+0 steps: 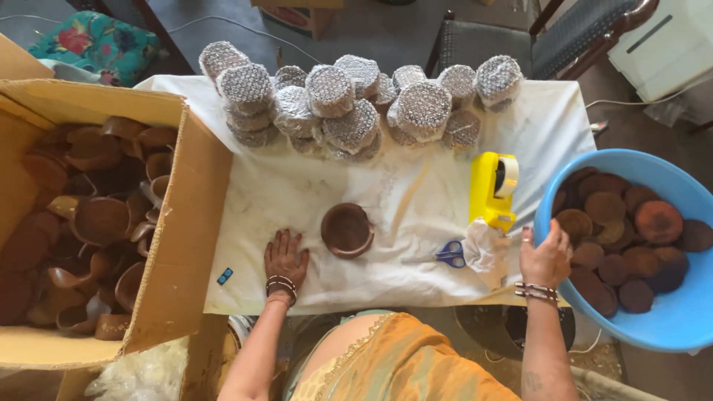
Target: The person wraps individual clay bowls in bubble wrap and secures them with tape, then wipes a bowl with a cloth and place it with other unwrapped bowls in a basin.
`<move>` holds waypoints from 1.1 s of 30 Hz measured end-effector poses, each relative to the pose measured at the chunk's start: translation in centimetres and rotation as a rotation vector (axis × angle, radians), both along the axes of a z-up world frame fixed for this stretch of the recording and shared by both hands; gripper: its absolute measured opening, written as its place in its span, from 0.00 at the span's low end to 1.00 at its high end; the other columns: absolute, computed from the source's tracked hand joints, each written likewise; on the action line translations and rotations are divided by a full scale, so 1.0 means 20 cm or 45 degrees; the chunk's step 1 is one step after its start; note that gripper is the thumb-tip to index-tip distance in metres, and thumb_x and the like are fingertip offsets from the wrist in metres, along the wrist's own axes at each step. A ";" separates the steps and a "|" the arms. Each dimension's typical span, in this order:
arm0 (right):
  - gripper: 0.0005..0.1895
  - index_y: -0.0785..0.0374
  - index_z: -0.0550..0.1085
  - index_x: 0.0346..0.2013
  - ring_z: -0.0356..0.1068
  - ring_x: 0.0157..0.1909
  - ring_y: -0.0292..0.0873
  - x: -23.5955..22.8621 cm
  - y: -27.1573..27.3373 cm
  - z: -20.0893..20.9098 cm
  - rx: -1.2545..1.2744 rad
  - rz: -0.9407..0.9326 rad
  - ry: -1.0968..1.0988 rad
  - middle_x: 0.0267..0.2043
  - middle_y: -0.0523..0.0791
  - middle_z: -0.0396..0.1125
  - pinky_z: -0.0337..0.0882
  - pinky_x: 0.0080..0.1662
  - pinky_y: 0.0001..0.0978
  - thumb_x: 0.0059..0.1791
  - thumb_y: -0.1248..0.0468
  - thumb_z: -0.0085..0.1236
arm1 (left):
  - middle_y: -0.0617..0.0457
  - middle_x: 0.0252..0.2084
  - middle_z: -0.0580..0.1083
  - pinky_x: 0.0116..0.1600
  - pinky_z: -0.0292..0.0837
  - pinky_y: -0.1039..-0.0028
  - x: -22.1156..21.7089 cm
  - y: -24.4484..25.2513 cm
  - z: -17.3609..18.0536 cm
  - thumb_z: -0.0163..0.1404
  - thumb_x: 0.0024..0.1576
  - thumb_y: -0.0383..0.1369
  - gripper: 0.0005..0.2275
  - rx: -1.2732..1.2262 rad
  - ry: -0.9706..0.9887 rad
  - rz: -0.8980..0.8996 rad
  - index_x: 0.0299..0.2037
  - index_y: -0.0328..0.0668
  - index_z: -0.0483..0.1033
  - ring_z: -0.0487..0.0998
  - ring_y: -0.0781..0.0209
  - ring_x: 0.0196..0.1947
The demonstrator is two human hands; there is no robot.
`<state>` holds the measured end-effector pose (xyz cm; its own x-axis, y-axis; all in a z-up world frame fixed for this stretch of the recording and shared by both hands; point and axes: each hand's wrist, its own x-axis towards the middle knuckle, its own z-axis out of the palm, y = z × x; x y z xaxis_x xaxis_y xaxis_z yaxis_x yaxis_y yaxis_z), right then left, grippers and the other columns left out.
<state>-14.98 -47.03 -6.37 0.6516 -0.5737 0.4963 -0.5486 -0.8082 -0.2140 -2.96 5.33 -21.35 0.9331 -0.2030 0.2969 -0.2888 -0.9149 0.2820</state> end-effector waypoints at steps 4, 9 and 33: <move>0.33 0.60 0.69 0.64 0.71 0.51 0.63 -0.01 -0.05 -0.07 0.231 -0.121 0.201 0.54 0.56 0.72 0.69 0.48 0.58 0.48 0.50 0.64 | 0.46 0.67 0.67 0.72 0.53 0.53 0.00 -0.01 0.00 0.53 0.54 0.42 0.21 -0.001 -0.023 0.009 0.59 0.50 0.74 0.62 0.49 0.71; 0.25 0.55 0.73 0.54 0.74 0.48 0.65 0.01 -0.20 -0.13 0.367 -0.352 0.583 0.45 0.58 0.75 0.72 0.49 0.59 0.53 0.42 0.58 | 0.47 0.67 0.68 0.72 0.52 0.53 0.00 -0.01 0.01 0.53 0.54 0.42 0.21 -0.030 -0.023 -0.002 0.58 0.50 0.74 0.62 0.49 0.70; 0.23 0.55 0.70 0.54 0.74 0.50 0.65 0.01 -0.22 -0.11 0.413 -0.339 0.633 0.47 0.59 0.74 0.72 0.49 0.59 0.49 0.50 0.59 | 0.47 0.67 0.68 0.73 0.51 0.53 -0.01 0.00 0.05 0.53 0.55 0.42 0.20 -0.115 -0.003 -0.036 0.57 0.49 0.75 0.62 0.48 0.71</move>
